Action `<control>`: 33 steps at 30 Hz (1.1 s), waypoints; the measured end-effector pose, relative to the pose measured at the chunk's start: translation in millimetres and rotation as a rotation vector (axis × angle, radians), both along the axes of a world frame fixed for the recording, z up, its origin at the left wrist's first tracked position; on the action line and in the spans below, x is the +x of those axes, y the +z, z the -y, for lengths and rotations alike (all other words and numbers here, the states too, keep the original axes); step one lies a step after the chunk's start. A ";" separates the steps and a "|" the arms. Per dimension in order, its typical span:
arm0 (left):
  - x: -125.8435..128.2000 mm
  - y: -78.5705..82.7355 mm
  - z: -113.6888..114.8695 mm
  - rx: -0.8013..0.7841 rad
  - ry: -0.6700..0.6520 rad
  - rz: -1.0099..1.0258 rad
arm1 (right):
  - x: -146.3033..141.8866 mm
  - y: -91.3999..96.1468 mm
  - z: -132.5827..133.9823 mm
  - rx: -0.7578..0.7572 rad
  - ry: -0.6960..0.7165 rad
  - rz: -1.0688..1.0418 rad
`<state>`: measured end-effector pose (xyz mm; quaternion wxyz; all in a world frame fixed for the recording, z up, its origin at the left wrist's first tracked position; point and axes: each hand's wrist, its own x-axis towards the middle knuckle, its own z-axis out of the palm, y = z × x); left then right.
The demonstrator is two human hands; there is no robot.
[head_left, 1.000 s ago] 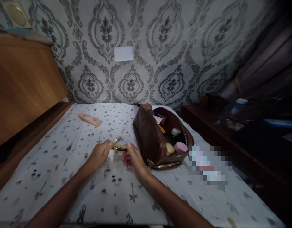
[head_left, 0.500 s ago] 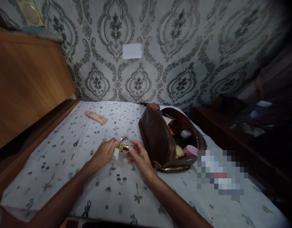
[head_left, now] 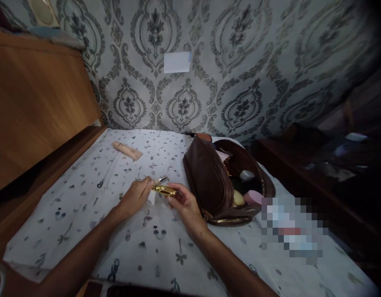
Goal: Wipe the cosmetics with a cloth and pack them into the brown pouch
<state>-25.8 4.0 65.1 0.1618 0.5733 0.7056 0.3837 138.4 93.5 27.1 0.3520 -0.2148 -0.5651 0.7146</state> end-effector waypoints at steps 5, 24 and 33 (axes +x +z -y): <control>0.8 -0.2 0.3 0.015 -0.004 -0.008 | -0.5 1.0 0.8 -0.056 -0.026 -0.005; 2.0 0.7 -0.4 -0.030 0.002 -0.008 | 1.8 5.8 1.1 -0.093 -0.023 0.001; -1.9 -5.1 -1.1 -0.036 -0.009 -0.019 | 2.8 6.8 -0.6 -0.084 -0.055 0.045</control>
